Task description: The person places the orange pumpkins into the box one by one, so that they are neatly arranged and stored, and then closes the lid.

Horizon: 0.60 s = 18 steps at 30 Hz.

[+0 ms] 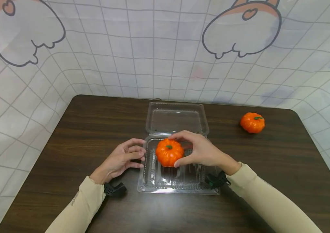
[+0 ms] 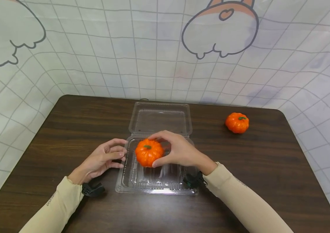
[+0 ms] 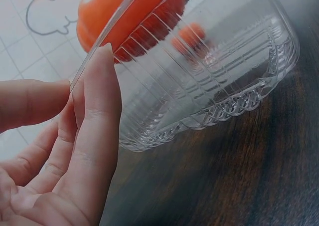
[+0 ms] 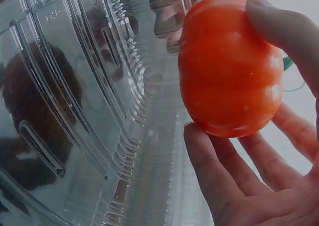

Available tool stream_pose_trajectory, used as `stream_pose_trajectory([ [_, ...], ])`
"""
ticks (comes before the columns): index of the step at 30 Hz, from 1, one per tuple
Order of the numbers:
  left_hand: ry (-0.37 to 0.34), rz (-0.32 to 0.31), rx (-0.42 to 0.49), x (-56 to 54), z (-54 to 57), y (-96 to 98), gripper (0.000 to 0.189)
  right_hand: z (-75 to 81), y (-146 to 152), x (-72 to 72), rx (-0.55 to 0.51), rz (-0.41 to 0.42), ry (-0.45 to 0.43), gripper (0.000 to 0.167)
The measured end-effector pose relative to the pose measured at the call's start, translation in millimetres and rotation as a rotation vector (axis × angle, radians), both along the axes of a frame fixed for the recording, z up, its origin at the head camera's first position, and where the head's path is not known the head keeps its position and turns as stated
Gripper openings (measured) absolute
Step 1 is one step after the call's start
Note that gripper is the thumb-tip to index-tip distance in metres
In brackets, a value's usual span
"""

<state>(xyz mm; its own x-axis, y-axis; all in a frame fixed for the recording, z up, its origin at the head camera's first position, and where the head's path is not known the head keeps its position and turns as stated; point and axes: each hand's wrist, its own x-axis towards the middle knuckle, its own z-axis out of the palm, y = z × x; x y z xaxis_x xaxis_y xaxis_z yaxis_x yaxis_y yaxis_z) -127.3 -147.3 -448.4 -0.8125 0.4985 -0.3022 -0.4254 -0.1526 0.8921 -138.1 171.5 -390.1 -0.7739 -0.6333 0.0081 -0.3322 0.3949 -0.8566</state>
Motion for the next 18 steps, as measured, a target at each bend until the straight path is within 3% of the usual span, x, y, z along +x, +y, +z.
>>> stream_pose_trajectory([
  [10, -0.012, 0.002, -0.006, 0.2, 0.7, -0.9, 0.045, -3.7, -10.0, -9.3, 0.016, 0.067, -0.053, 0.074],
  [18, -0.015, -0.002, 0.006, -0.2, -1.5, -1.8, 0.044, -11.7, -17.5, -8.5, 0.049, 0.122, -0.086, 0.076],
])
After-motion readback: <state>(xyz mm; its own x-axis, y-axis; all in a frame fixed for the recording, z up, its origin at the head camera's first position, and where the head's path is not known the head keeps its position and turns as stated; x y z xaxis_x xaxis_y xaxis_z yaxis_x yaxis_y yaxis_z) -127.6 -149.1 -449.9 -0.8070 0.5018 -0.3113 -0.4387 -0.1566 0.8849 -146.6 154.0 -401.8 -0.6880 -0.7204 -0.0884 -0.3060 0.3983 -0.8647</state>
